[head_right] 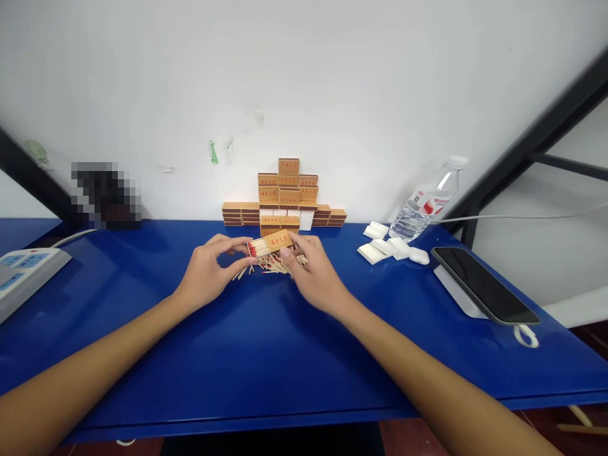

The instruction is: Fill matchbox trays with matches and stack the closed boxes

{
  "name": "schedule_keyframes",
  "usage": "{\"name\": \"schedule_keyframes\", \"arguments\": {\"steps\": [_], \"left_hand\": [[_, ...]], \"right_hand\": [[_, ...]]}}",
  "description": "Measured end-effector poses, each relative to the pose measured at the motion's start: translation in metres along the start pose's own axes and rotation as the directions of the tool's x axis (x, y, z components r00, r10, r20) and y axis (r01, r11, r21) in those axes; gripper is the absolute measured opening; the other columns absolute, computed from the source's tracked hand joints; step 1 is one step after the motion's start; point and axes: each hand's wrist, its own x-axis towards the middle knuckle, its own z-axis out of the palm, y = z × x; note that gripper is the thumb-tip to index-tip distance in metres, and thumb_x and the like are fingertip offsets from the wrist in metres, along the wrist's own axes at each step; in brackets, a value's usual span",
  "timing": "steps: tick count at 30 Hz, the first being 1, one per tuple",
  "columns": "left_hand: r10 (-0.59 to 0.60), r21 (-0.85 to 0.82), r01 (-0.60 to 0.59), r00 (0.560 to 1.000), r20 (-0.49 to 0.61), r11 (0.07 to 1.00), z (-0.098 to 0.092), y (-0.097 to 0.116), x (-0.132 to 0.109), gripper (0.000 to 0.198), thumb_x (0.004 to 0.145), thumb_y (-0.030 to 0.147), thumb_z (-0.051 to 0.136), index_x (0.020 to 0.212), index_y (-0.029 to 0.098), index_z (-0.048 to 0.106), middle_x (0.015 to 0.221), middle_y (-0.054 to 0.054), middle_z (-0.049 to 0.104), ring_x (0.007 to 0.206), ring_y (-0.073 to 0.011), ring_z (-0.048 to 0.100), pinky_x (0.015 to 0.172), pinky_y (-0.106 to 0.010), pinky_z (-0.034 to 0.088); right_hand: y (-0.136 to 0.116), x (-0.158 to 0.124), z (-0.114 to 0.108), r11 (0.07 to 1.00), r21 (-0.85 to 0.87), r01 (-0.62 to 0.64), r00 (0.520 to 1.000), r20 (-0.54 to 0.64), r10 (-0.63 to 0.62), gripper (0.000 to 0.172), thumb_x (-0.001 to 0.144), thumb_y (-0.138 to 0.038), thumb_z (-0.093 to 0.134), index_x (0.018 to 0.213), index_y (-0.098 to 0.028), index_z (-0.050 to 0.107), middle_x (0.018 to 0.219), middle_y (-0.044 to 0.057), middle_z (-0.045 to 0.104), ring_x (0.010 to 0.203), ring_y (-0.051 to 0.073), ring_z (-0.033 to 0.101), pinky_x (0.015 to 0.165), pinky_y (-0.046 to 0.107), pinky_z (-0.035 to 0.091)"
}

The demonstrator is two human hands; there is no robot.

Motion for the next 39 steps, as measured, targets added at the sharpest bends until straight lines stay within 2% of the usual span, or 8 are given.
{"name": "schedule_keyframes", "arguments": {"steps": [2,6,12,17,23,28,31,39], "left_hand": [[-0.004,-0.015,0.004,1.000,-0.008,1.000,0.000,0.000,-0.001,0.034,0.090,0.029,0.082,0.123,0.027,0.075,0.098,-0.002,0.080,0.095,-0.0220,0.069,0.086,-0.040,0.059],[0.031,-0.038,-0.032,0.999,-0.023,0.999,-0.001,0.000,-0.002,0.038,0.090,0.036,0.082,0.126,0.028,0.075,0.098,-0.003,0.080,0.096,-0.0224,0.070,0.089,-0.042,0.060],[0.115,0.004,-0.115,0.993,0.036,0.993,-0.002,-0.002,-0.004,0.041,0.092,0.040,0.079,0.130,0.029,0.073,0.095,-0.003,0.077,0.093,-0.0220,0.068,0.086,-0.040,0.059],[0.080,0.145,-0.083,0.996,0.030,0.986,-0.015,-0.014,0.012,0.042,0.098,0.037,0.072,0.138,0.026,0.066,0.103,-0.005,0.075,0.100,-0.0232,0.067,0.090,-0.041,0.056],[-0.011,0.343,-0.005,0.999,0.043,0.939,-0.040,-0.054,0.075,0.034,0.096,0.032,0.067,0.128,0.020,0.068,0.098,-0.009,0.074,0.095,-0.0263,0.064,0.086,-0.041,0.051],[-0.007,0.335,-0.043,0.989,0.146,0.941,-0.037,-0.075,0.115,0.026,0.092,0.027,0.069,0.117,0.020,0.073,0.078,-0.003,0.072,0.072,-0.0208,0.061,0.073,-0.034,0.047],[0.012,0.330,-0.070,0.985,0.174,0.941,-0.033,-0.079,0.123,0.024,0.093,0.031,0.069,0.115,0.023,0.076,0.075,-0.002,0.071,0.068,-0.0197,0.060,0.071,-0.034,0.046],[0.017,0.393,-0.034,0.999,0.048,0.919,-0.027,-0.078,0.117,0.034,0.092,0.030,0.068,0.123,0.018,0.074,0.106,-0.011,0.078,0.095,-0.0281,0.066,0.090,-0.043,0.051]], "right_hand": [[-0.005,-0.009,0.014,0.997,0.069,0.041,0.992,0.114,-0.048,0.056,0.105,-0.053,0.050,0.156,-0.032,0.051,0.153,0.013,0.053,0.126,0.029,0.061,0.082,0.040,0.067],[-0.008,-0.020,0.026,0.995,0.096,0.027,0.977,0.209,-0.046,0.070,0.106,-0.052,0.051,0.169,-0.032,0.028,0.157,0.013,0.054,0.139,0.031,0.057,0.093,0.046,0.065],[-0.004,-0.021,0.018,0.977,-0.103,0.184,0.960,0.233,-0.156,0.070,0.107,-0.050,0.050,0.170,-0.032,0.024,0.171,0.011,0.035,0.148,0.031,0.049,0.104,0.048,0.060],[-0.005,-0.014,0.010,0.915,-0.332,0.230,0.973,0.107,-0.206,0.063,0.108,-0.048,0.049,0.166,-0.028,0.034,0.162,0.017,0.047,0.131,0.033,0.063,0.105,0.056,0.057],[0.010,0.005,-0.012,0.804,-0.531,0.267,0.937,-0.052,-0.345,0.035,0.108,-0.038,0.048,0.137,-0.022,0.060,0.136,0.017,0.064,0.114,0.031,0.069,0.096,0.050,0.059],[0.018,0.014,-0.023,0.751,-0.616,0.239,0.925,-0.091,-0.369,0.025,0.107,-0.034,0.050,0.118,-0.020,0.067,0.124,0.016,0.067,0.098,0.028,0.072,0.088,0.045,0.059],[0.018,0.013,-0.025,0.724,-0.653,0.222,0.922,-0.101,-0.374,0.022,0.106,-0.033,0.051,0.113,-0.020,0.068,0.119,0.014,0.069,0.093,0.026,0.071,0.083,0.042,0.059],[0.007,0.023,-0.029,0.769,-0.617,0.170,0.940,-0.133,-0.314,0.022,0.101,-0.030,0.053,0.105,-0.018,0.072,0.112,0.015,0.071,0.091,0.027,0.069,0.081,0.041,0.055]]}}
